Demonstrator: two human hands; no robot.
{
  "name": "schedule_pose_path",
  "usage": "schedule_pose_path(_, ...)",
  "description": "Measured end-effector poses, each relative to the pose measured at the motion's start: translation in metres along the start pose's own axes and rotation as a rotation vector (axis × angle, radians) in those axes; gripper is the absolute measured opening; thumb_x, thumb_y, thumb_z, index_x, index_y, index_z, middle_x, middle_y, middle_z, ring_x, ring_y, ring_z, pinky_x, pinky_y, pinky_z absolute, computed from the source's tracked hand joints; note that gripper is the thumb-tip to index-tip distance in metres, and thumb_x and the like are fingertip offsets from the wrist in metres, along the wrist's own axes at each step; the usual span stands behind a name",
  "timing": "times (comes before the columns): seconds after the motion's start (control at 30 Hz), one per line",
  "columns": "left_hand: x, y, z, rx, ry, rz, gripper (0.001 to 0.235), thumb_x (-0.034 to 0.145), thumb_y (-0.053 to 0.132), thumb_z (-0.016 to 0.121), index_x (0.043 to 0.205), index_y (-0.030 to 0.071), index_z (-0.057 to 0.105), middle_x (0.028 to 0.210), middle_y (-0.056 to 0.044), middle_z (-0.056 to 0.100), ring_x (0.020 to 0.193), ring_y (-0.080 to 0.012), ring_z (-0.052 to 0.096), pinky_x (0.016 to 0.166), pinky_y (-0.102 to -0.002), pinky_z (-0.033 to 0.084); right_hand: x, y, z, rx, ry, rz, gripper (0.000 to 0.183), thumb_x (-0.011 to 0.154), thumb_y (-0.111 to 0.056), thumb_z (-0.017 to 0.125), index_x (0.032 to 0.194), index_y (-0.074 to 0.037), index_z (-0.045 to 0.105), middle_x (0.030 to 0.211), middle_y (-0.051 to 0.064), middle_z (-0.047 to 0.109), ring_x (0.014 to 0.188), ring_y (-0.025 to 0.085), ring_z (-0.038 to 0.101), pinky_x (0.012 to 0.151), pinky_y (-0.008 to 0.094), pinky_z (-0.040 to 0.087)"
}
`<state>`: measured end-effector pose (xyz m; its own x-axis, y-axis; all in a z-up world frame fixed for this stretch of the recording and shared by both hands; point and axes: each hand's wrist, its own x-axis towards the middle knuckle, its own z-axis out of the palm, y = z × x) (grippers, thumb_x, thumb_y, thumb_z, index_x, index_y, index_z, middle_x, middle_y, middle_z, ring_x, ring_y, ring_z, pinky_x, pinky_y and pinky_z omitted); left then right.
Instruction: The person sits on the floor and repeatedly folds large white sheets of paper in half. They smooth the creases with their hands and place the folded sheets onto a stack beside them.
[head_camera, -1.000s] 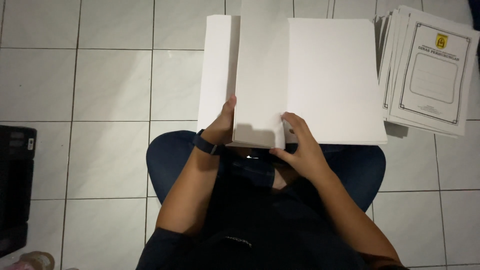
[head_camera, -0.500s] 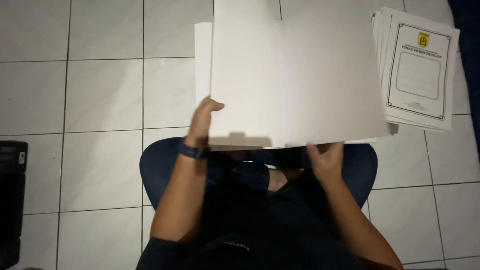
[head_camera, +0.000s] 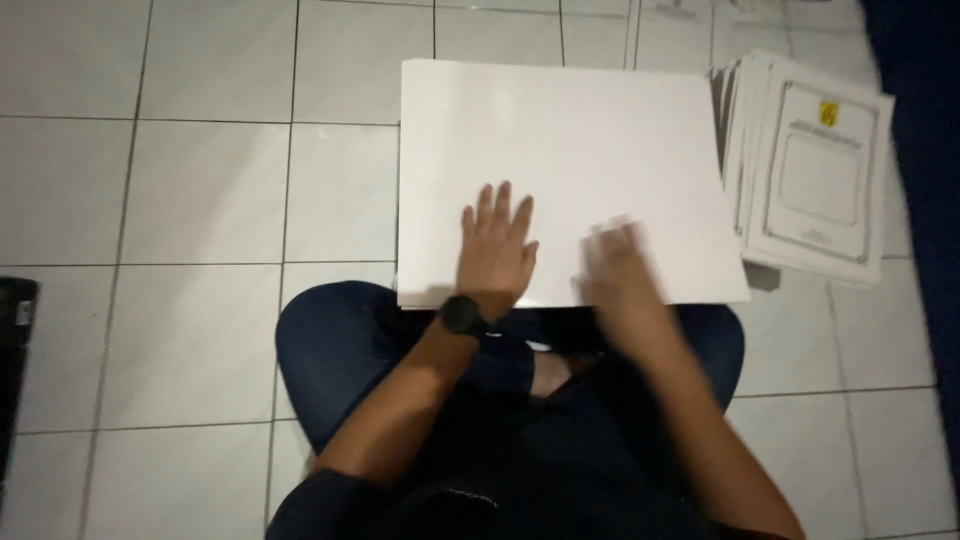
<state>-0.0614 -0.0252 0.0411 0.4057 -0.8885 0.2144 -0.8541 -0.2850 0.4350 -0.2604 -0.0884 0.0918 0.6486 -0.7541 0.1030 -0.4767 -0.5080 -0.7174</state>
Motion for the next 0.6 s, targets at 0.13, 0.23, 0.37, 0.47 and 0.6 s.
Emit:
schedule_pose_path(0.13,-0.003,0.010,-0.003,0.077,-0.441,-0.061,0.059,0.110,0.036,0.022,0.165,0.015,0.014,0.172,-0.018,0.002,0.158,-0.0386,-0.006,0.125,-0.056,-0.006,0.021,0.038,0.042,-0.635,-0.424,-0.122,0.062,0.108,-0.033,0.037,0.162,-0.002,0.026,0.167,0.022,0.025,0.155,0.036,0.022,0.125,0.051,0.014)
schedule_pose_path(0.23,-0.003,0.010,-0.002,0.076,-0.456,-0.060,0.059,0.110,0.033,0.021,0.165,0.014,0.012,0.171,-0.019,0.000,0.157,-0.0385,-0.007,0.124,-0.057,-0.008,0.047,0.050,0.051,-0.810,-0.511,-0.090,0.070,0.108,-0.046,0.025,0.164,-0.005,0.017,0.170,0.020,0.017,0.157,0.034,0.017,0.126,0.051,0.014)
schedule_pose_path(0.37,-0.006,0.007,-0.009,0.068,-0.448,-0.002,0.060,0.109,0.030,0.019,0.164,0.009,0.010,0.170,-0.023,0.001,0.156,-0.0429,-0.005,0.124,-0.059,-0.005,0.106,0.049,0.063,-0.853,-0.447,-0.121,0.077,0.107,-0.051,0.023,0.165,-0.002,0.011,0.171,0.023,0.011,0.158,0.037,0.013,0.126,0.054,0.015)
schedule_pose_path(0.47,-0.004,0.004,-0.007,0.026,-0.449,0.005,0.060,0.109,0.029,0.018,0.164,0.007,0.010,0.170,-0.025,-0.002,0.156,-0.0434,-0.008,0.123,-0.059,-0.008,0.163,0.063,0.069,-0.879,-0.375,-0.147,0.072,0.110,-0.047,0.023,0.165,-0.002,0.013,0.172,0.022,0.012,0.159,0.035,0.012,0.128,0.052,0.013)
schedule_pose_path(0.6,0.000,0.002,-0.011,0.014,-0.468,-0.025,0.060,0.108,0.028,0.018,0.164,0.010,0.011,0.170,-0.022,-0.001,0.157,-0.0404,-0.007,0.124,-0.057,-0.008,0.172,0.041,0.066,-0.881,-0.411,-0.064,0.073,0.108,-0.051,0.008,0.166,-0.007,0.008,0.174,0.014,0.004,0.161,0.026,0.001,0.129,0.045,0.002)
